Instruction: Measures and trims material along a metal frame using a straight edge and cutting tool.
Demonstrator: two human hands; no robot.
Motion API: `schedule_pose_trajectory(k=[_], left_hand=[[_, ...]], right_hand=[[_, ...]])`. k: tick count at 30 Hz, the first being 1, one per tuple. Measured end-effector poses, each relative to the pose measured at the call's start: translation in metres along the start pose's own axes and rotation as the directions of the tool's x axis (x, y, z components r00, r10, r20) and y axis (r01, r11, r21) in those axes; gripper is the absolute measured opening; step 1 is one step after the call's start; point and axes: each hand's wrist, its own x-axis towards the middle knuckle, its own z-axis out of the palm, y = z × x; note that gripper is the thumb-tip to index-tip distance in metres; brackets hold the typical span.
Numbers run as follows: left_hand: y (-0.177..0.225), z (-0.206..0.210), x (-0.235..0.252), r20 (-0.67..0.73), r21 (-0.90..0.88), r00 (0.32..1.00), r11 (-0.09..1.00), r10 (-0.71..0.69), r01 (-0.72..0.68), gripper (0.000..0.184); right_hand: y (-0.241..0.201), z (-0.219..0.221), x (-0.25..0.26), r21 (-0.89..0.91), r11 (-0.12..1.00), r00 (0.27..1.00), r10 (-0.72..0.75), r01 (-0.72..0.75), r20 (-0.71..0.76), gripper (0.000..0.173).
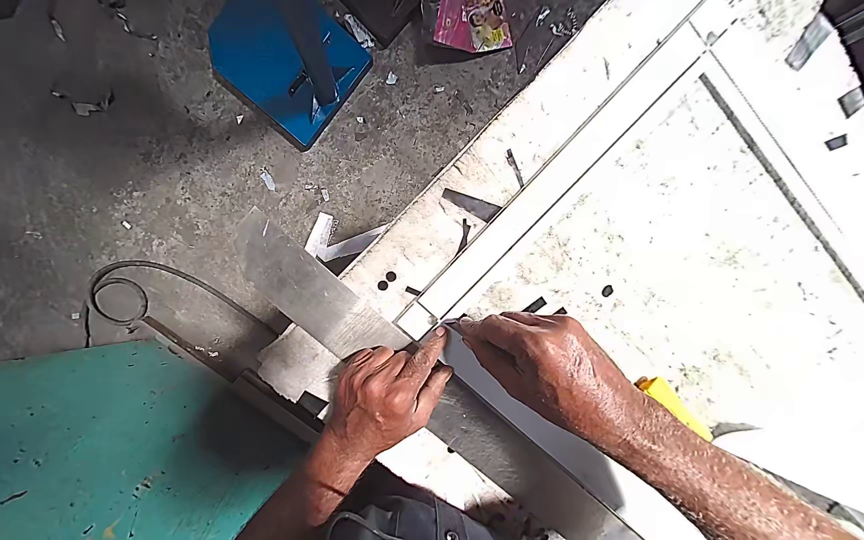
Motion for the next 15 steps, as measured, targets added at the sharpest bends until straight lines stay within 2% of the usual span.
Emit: schedule_pose_trajectory(k=[15], left_hand=[[0.0,-0.002,0.001,0.027,0.007,1.0,1.0,-0.01,0.009,0.04]], right_hand=[[0.008,-0.007,0.011,0.097,0.995,0.995,0.02,-0.029,0.093,0.025]])
